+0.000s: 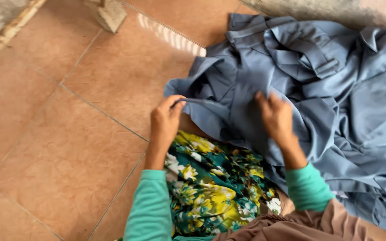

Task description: A person is sitting on the floor, picking up trousers from a pile, folding them neatly into a rectangular shape, and placing them onto a stack.

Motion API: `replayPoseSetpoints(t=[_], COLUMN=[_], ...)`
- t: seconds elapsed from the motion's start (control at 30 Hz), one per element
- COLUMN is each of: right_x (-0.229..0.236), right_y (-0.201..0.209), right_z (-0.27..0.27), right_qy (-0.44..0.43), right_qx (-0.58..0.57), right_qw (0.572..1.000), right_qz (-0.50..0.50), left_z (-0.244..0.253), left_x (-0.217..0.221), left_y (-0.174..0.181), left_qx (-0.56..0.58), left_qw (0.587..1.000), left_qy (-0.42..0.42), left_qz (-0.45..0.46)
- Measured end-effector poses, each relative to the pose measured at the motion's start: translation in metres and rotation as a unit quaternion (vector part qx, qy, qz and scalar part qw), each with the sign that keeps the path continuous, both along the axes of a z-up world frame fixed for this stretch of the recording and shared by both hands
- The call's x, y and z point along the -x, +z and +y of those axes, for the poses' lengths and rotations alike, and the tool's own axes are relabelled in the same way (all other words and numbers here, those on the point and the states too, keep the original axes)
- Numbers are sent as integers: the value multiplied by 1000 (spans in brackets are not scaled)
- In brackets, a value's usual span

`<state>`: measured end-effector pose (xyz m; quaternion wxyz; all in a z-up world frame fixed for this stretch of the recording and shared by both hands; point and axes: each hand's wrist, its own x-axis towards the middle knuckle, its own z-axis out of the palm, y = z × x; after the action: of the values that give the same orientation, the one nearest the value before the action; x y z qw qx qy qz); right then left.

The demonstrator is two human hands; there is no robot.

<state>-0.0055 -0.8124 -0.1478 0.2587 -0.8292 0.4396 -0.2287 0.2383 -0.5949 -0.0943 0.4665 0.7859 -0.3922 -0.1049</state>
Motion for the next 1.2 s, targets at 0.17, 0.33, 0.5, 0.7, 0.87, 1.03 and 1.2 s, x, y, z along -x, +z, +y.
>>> replayPoseSetpoints(t=[0.17,0.33,0.5,0.7,0.87,1.03,1.2], right_x=[-105,-182,-197,-193,-190,-204,-229], right_y=[177,101,-31,-27,-17,6,-40], right_z=[32,142,235,252,245,251,281], right_qy=[143,259,354,402,428,438,494], right_qx=[245,219,112,96,171,184,207], right_qw=[930,919,929,911,878,853,803], right_qz=[-235,-202,-6,15,133,217,261], left_z=[50,84,128,110,115,144,267], left_x=[-20,-48,-45,-5,-38,-125,-207], left_y=[78,-6,-88,-25,-86,-114,-194], left_qx=[84,219,92,214,190,213,191], left_qw=[973,912,892,766,721,763,722], left_qy=[134,280,391,436,471,528,623], left_qz=[167,205,209,422,472,305,232])
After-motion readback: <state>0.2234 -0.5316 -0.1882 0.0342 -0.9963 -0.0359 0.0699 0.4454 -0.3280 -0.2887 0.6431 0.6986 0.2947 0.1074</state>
